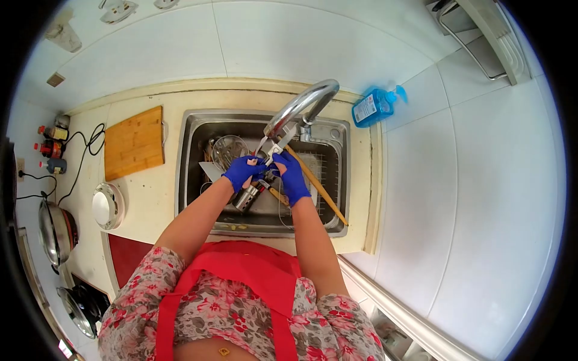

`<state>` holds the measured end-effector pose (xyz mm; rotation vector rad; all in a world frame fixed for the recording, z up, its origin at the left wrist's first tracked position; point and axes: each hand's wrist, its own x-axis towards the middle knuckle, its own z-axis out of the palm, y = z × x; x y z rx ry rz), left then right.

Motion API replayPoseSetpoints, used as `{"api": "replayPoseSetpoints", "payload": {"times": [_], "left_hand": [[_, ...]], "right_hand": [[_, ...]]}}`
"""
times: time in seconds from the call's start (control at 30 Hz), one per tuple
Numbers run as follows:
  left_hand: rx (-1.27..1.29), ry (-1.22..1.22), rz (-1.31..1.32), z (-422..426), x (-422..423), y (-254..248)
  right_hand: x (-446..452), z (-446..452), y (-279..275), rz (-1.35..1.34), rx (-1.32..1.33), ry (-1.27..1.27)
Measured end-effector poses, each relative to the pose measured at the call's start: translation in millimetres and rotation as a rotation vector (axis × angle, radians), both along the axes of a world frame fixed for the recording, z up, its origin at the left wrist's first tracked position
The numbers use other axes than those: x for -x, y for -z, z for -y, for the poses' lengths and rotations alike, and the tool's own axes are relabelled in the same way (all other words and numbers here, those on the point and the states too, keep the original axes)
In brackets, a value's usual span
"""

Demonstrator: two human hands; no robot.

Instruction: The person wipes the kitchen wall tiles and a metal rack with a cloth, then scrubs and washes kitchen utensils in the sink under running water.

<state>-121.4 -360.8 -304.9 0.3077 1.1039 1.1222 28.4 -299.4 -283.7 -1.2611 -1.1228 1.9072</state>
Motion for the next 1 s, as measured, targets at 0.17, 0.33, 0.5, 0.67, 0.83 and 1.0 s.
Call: {"api": "replayPoseSetpoints", "payload": {"times": [0.17, 0.33, 0.5, 0.67, 0.83, 1.0], "left_hand": [[-0.084, 0.12, -0.139, 1, 18, 6], [-0.079, 0.386, -0.176, 10, 22, -19], [-0.092, 0.416, -0.093, 11, 21, -19], [-0.034, 0.402, -0.076, 8, 23, -29], [-0.094, 0.408, -0.229, 6, 19, -30], [-0.053, 0.448, -0.243, 5, 20, -37]], "right_hand": [[16, -11, 9, -0.096, -0.119, 0.017], [18, -17, -15, -0.168, -0.135, -0.045], [22, -13, -20, -0.126, -0.139, -0.049], [21, -7, -20, -0.113, -0.123, -0.222], [17, 1, -29, -0.093, -0.114, -0.342], [15, 0, -11, -0.118, -0.197, -0.295]]}}
